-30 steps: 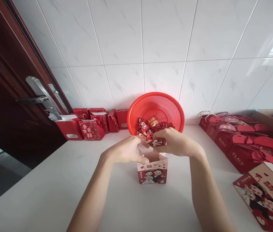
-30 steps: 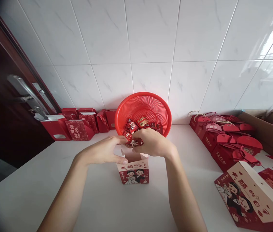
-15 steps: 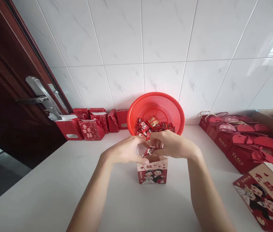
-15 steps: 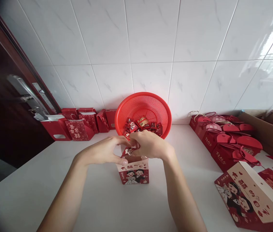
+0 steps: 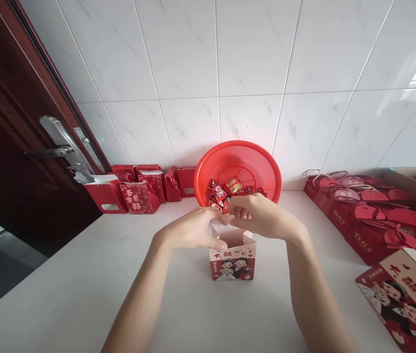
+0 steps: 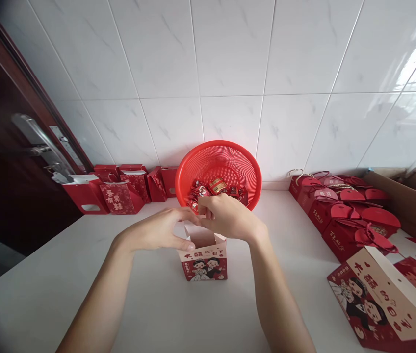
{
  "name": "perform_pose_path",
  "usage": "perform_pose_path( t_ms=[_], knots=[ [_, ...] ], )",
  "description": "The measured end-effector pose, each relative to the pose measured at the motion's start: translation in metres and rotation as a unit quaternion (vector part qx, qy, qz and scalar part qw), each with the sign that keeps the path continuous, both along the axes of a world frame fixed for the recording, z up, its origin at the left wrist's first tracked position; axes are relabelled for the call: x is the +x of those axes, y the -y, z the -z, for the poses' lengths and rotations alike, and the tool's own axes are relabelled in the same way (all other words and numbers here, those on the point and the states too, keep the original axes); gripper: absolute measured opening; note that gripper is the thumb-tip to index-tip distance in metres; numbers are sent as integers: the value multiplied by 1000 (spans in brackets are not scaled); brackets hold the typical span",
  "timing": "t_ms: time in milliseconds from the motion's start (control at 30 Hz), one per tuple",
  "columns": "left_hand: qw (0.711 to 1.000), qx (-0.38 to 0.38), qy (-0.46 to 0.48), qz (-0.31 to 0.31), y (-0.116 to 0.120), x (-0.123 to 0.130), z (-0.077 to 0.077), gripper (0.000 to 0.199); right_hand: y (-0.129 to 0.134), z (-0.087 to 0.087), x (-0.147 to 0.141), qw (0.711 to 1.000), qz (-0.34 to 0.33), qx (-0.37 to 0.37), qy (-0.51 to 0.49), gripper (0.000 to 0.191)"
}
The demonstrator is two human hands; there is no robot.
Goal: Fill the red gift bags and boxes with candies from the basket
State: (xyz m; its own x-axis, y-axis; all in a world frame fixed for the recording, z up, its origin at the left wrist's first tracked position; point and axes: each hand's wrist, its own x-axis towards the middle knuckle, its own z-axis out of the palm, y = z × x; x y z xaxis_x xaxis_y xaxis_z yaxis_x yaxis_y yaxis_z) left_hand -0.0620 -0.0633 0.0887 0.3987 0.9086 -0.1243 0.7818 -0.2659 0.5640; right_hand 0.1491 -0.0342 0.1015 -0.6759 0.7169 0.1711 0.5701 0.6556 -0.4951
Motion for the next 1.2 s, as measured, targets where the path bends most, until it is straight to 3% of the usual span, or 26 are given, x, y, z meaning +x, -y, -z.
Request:
perform_pose_path(
  t_ms=[267, 567, 700, 800, 933, 1067, 1200],
  knots=[
    [998, 29, 53, 17, -4, 5, 2, 24, -2, -4, 15, 998, 38, 20, -45, 5],
    [996, 86, -19, -13, -8, 6, 1, 32, -10, 1, 24, 998, 51, 21, -40, 15],
    [995, 99, -3, 20, -12, 4, 7, 22, -16, 6, 33, 998, 54, -18, -42, 25],
    [993, 111, 21, 36, -16, 4, 11, 23, -20, 18, 39, 995, 60, -63, -45, 41],
    [986, 147, 27, 71, -16, 9, 9, 23, -10, 49, 46, 980, 39, -162, -108, 53],
    [977, 166, 49, 122, -10, 22, 8, 24, 18, 79, 54, 953, 35, -209, -216, 44],
    [966, 181, 134, 127, -6, 36, 18, 22, 43, 99, 64, 926, 61, -225, -296, 39]
  ],
)
